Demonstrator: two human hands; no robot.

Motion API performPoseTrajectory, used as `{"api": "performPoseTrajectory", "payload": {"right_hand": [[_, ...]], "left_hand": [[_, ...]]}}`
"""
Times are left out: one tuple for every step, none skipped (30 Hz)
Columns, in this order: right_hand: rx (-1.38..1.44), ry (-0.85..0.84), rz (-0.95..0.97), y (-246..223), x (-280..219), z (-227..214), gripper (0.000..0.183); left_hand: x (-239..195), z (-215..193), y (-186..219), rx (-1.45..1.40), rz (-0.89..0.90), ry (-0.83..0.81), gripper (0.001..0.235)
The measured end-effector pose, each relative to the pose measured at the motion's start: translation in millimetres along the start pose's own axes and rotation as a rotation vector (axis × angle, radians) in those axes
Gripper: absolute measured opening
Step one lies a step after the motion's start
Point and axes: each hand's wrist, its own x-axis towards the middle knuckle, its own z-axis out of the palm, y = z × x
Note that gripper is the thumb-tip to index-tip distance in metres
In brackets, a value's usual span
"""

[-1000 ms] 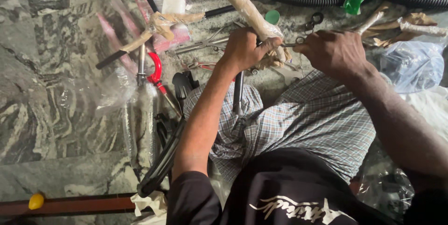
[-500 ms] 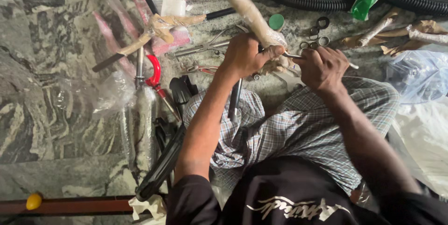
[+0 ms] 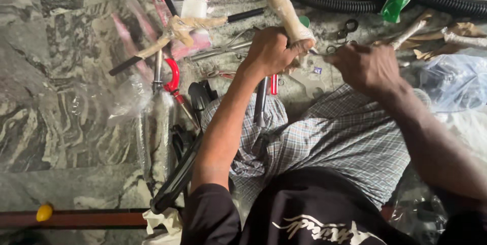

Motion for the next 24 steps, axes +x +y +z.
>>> {"api": "performPoseTrajectory", "payload": {"right_hand": [[0.007, -0.002, -0.017, -3, 1, -7, 0.023], [0.012, -0.001, -0.034, -4, 4, -13, 0.028], [0.017, 0.001, -0.050, -7, 7, -15, 0.033], [-0.026, -0.042, -0.034, -10, 9, -15, 0.033], [-0.068, -0.085, -0.018, -13, 11, -11, 0.032], [-0.111, -0.130, -0.005, -16, 12, -7, 0.032], [-0.069, -0.047, 0.011, -22, 14, 2, 0.030], [-0.029, 0.040, 0.027, -28, 16, 13, 0.028], [0.011, 0.126, 0.043, -29, 16, 20, 0.027], [0.029, 0.190, -0.006, -28, 14, 25, 0.023], [0.048, 0.254, -0.056, -25, 10, 29, 0.021], [0.074, 0.309, -0.102, -23, 4, 35, 0.021], [0.063, 0.312, -0.098, -21, 1, 41, 0.021], [0.048, 0.319, -0.090, -17, 0, 46, 0.021], [0.033, 0.325, -0.083, -13, 1, 52, 0.021], [-0.008, 0.401, -0.094, -10, 8, 58, 0.022], [-0.050, 0.477, -0.105, -8, 17, 65, 0.023], [-0.089, 0.544, -0.114, -8, 22, 71, 0.025], [-0.062, 0.574, -0.120, -9, 21, 76, 0.026], [-0.039, 0.616, -0.124, -9, 22, 77, 0.028], [-0.016, 0.657, -0.128, -8, 22, 76, 0.030], [-0.007, 0.584, -0.147, -7, 23, 72, 0.030], [0.002, 0.510, -0.164, -4, 18, 63, 0.030], [0.014, 0.438, -0.189, -1, 19, 52, 0.030]], "left_hand": [[-5, 2, -4, 0.007, -0.043, -0.028, 0.067], [-9, 4, -7, 0.015, -0.083, -0.054, 0.066], [-11, 5, -10, 0.023, -0.122, -0.080, 0.066], [-13, 6, -12, 0.003, -0.063, -0.034, 0.066], [-16, 6, -15, -0.018, -0.005, 0.012, 0.066], [-19, 5, -17, -0.039, 0.051, 0.061, 0.066], [-21, 5, -18, -0.048, 0.052, 0.064, 0.065], [-22, 4, -20, -0.056, 0.057, 0.070, 0.065], [-22, 4, -20, -0.064, 0.061, 0.075, 0.064], [-23, 4, -21, -0.048, 0.099, 0.112, 0.063], [-24, 5, -20, -0.033, 0.137, 0.149, 0.063], [-29, 7, -20, -0.021, 0.167, 0.177, 0.062], [-31, 8, -21, -0.033, 0.076, 0.102, 0.062], [-30, 9, -22, -0.046, -0.006, 0.024, 0.063], [-27, 9, -24, -0.059, -0.088, -0.057, 0.064], [-22, 7, -26, -0.085, -0.026, -0.007, 0.065], [-16, 4, -30, -0.111, 0.036, 0.042, 0.067], [-15, 4, -31, -0.143, 0.092, 0.087, 0.069], [-16, 6, -31, -0.085, 0.019, 0.051, 0.070], [-13, 6, -31, -0.021, -0.045, 0.014, 0.070], [-11, 7, -29, 0.043, -0.108, -0.022, 0.071], [-7, 6, -29, 0.063, -0.079, 0.010, 0.072], [-3, 6, -27, 0.083, -0.050, 0.042, 0.072], [2, 3, -28, 0.107, -0.024, 0.081, 0.073]]}}
